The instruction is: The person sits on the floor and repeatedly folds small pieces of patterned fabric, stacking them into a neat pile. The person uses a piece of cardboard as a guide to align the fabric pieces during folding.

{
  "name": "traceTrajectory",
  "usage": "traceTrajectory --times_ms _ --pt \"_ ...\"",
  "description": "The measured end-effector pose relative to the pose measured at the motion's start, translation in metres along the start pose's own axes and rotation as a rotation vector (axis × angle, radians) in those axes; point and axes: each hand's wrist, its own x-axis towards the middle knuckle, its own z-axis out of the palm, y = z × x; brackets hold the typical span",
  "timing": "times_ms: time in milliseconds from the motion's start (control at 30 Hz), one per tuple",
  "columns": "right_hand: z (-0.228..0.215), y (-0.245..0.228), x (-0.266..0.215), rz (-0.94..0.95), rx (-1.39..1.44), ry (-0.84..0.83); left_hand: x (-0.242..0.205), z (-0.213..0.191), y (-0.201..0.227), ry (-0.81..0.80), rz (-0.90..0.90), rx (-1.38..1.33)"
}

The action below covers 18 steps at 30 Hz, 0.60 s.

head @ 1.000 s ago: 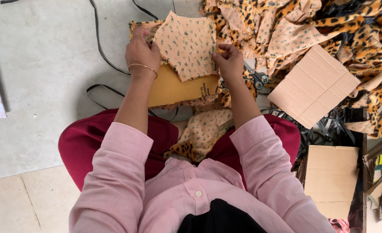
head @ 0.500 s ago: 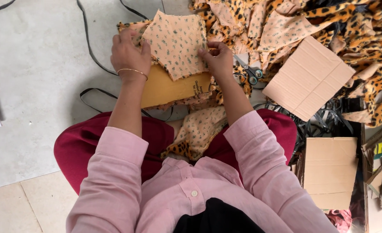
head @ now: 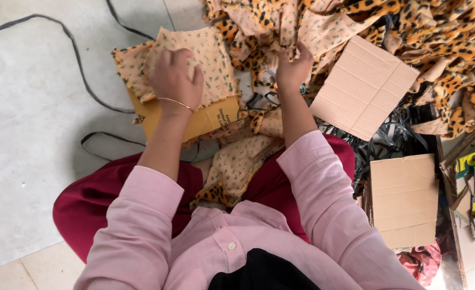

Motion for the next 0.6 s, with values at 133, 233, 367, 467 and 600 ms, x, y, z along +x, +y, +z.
traceTrajectory --times_ms 133,233,367,467,600 --pt "-0.017 0.022 0.041 0.255 0.269 0.134 0.006 0.034 0.035 -0.079 0.053 -0.041" --pt "-0.025 0.039 0.060 0.335 0.476 0.103 0.011 0.054 0.061 -0.145 0.079 -0.109" --pt "-0.032 0.041 0.071 0.542 0.659 0.064 0.022 0.075 0.093 -0.329 -0.076 -0.413" --pt "-0.065 -0.001 0.051 0.511 0.717 0.079 0.025 0.080 0.106 -0.466 -0.207 -0.519" --pt "-0.114 0.012 0.059 0.403 0.746 0.586 0.026 0.075 0.100 -0.520 -0.263 -0.466"
